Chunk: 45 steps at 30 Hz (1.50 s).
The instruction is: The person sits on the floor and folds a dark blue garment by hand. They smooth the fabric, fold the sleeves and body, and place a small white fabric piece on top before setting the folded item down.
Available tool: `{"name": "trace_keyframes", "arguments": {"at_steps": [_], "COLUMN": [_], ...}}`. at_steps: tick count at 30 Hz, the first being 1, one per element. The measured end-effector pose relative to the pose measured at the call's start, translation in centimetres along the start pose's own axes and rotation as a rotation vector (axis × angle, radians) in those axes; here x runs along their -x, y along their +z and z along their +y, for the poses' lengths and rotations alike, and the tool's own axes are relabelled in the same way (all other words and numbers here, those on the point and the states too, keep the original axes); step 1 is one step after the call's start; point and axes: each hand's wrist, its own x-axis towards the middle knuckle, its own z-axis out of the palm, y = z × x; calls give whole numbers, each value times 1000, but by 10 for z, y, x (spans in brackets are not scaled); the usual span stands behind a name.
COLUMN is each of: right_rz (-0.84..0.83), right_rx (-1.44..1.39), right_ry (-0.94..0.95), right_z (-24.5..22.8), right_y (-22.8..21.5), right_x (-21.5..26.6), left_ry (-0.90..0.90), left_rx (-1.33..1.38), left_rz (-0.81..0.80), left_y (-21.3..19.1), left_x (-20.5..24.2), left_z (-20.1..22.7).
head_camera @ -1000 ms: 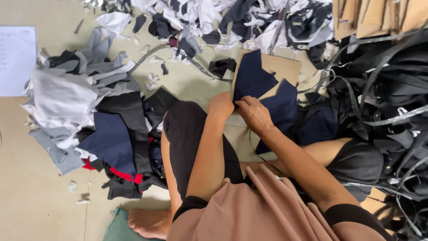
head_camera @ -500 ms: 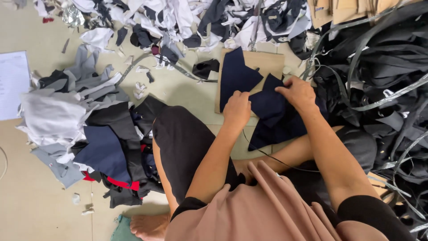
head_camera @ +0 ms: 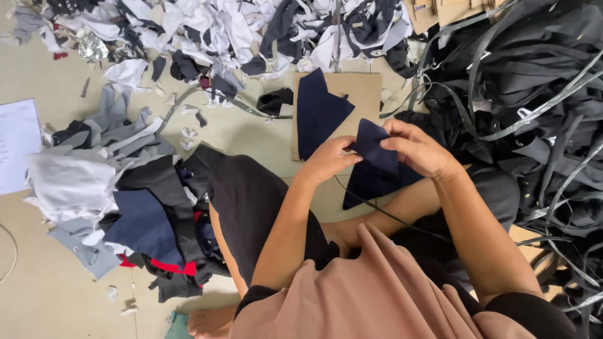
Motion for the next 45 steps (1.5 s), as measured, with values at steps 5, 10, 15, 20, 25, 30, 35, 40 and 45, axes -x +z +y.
{"name": "trace_keyframes", "arguments": {"at_steps": [5,10,15,20,25,30,35,40,45], "right_rz": [57,206,396,511,598,606,629,609,238], "right_rx": [-88,-33,198,567,826,957,996,1132,1535], "right_ry": [-40,11,-8,-23,-80,-118,-255,-415,-208], "right_z": [-9,20,40,62,60,59,49,15,53], "right_y": [6,-5,-24,-56,-54,-46,-39,4,38], "right_x": [2,-34,-82,-129,-142,-151,-149,-100,-39], "left_ry": [-78,-256,-306,-303,-275,-266,-272,-309,-295], "left_rx": [-49,-131,-222,-323,-392,-371,-338,-273,-205], "left_rz": [-4,91,219,283,346,442,491,505,524], "left_y": [-28,-30,-20,-17,-10,-7,-10,-20,-23], "left_x": [13,-7,-38,-68,-80,-75,-73,-66,-57], "left_z": [22,13,9,28,16,5,1,-1,5]}}
